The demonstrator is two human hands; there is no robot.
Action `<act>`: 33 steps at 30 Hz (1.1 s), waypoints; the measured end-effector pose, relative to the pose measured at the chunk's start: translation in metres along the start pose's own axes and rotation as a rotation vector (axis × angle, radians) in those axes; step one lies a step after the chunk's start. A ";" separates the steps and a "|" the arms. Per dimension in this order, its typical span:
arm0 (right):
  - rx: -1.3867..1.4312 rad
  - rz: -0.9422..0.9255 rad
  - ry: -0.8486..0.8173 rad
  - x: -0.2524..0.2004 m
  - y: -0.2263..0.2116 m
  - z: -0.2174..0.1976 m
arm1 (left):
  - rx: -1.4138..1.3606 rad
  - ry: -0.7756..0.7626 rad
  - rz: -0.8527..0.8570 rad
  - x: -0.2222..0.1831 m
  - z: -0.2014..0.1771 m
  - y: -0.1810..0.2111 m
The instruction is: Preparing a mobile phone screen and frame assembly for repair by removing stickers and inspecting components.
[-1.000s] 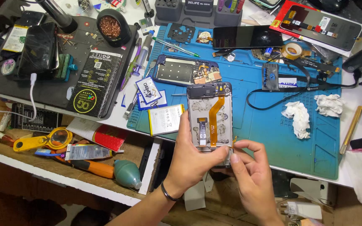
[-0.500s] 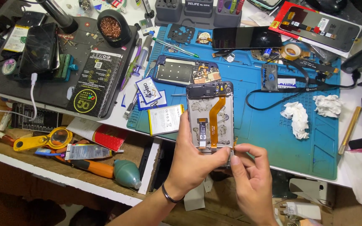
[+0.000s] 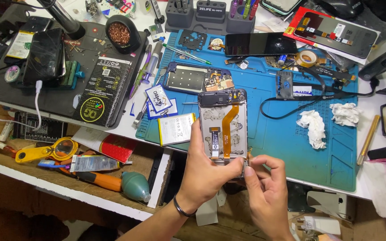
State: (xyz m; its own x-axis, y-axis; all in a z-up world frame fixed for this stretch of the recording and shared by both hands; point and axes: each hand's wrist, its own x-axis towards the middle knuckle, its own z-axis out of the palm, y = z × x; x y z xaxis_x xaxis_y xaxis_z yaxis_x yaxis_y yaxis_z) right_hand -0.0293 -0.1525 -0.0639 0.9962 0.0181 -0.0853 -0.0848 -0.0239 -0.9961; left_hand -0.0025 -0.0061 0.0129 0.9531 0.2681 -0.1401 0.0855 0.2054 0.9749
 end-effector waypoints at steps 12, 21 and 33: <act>0.143 0.096 -0.066 0.007 -0.023 0.004 | 0.046 -0.046 -0.030 0.003 -0.005 -0.005; 0.141 0.111 -0.075 0.007 -0.026 0.004 | 0.073 -0.032 0.003 0.004 -0.004 -0.008; 0.124 0.092 -0.082 0.005 -0.019 0.003 | 0.084 0.015 -0.067 0.001 -0.002 0.001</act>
State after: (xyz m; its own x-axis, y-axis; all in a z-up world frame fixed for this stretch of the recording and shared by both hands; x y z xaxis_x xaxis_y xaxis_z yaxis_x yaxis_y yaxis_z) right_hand -0.0231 -0.1487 -0.0459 0.9796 0.1027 -0.1727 -0.1825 0.0943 -0.9787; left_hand -0.0020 -0.0040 0.0130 0.9400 0.2704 -0.2079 0.1739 0.1444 0.9741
